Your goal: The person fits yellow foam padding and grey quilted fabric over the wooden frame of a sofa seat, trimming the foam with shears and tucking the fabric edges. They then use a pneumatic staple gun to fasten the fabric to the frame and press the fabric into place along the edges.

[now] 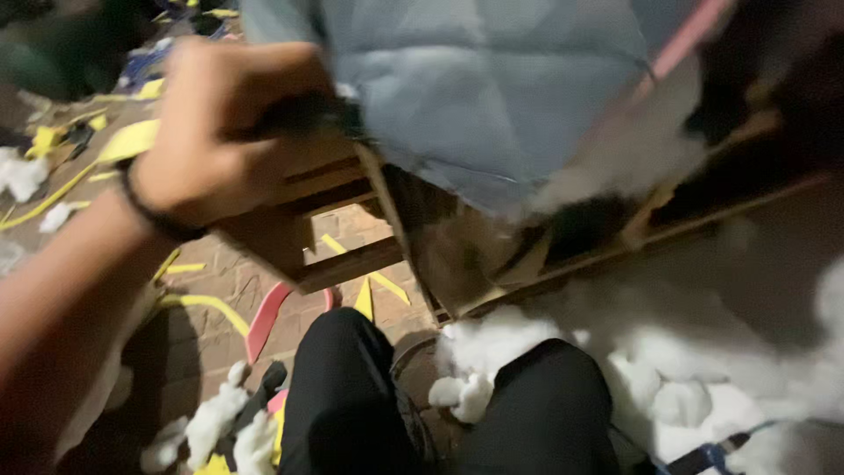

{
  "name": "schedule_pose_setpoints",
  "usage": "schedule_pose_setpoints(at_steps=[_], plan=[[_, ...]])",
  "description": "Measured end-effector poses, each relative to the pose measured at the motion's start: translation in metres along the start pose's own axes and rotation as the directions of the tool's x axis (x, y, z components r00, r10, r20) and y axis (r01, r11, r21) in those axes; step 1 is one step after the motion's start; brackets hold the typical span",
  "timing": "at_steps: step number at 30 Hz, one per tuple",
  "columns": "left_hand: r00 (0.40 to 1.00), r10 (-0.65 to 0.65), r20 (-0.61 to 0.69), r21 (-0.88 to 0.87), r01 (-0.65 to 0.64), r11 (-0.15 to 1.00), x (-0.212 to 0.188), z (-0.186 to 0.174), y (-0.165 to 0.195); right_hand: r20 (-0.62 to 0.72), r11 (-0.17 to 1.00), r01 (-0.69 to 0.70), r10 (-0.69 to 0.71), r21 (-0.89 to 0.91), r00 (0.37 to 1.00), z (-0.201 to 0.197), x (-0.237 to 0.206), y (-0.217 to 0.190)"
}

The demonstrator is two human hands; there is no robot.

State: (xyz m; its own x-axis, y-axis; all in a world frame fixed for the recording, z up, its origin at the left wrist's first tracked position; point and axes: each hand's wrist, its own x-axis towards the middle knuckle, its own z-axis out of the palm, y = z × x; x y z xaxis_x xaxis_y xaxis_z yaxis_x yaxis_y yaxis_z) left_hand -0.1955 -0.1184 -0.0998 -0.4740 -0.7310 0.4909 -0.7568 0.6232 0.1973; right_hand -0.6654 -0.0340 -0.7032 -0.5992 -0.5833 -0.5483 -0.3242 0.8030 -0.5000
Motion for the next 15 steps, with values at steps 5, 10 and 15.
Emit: schedule_pose_setpoints(at_steps=[5, 10, 15], plan=[[0.997, 0.078, -0.024, -0.079, -0.080, 0.994, 0.008, -0.012, -0.034, -0.136, 0.846, 0.412, -0.389, 0.340, 0.911, -0.017, -0.026, -0.104], [0.985, 0.136, -0.106, -0.071, -0.144, 0.987, 0.006, -0.007, -0.036, -0.089, 0.415, 0.743, -0.842, 0.524, 0.533, -0.003, -0.130, -0.267], [0.970, 0.219, -0.109, -0.008, -0.222, 0.975, 0.009, -0.008, -0.039, 0.039, 0.143, 0.983, -0.990, 0.112, 0.139, 0.016, -0.245, -0.422]])
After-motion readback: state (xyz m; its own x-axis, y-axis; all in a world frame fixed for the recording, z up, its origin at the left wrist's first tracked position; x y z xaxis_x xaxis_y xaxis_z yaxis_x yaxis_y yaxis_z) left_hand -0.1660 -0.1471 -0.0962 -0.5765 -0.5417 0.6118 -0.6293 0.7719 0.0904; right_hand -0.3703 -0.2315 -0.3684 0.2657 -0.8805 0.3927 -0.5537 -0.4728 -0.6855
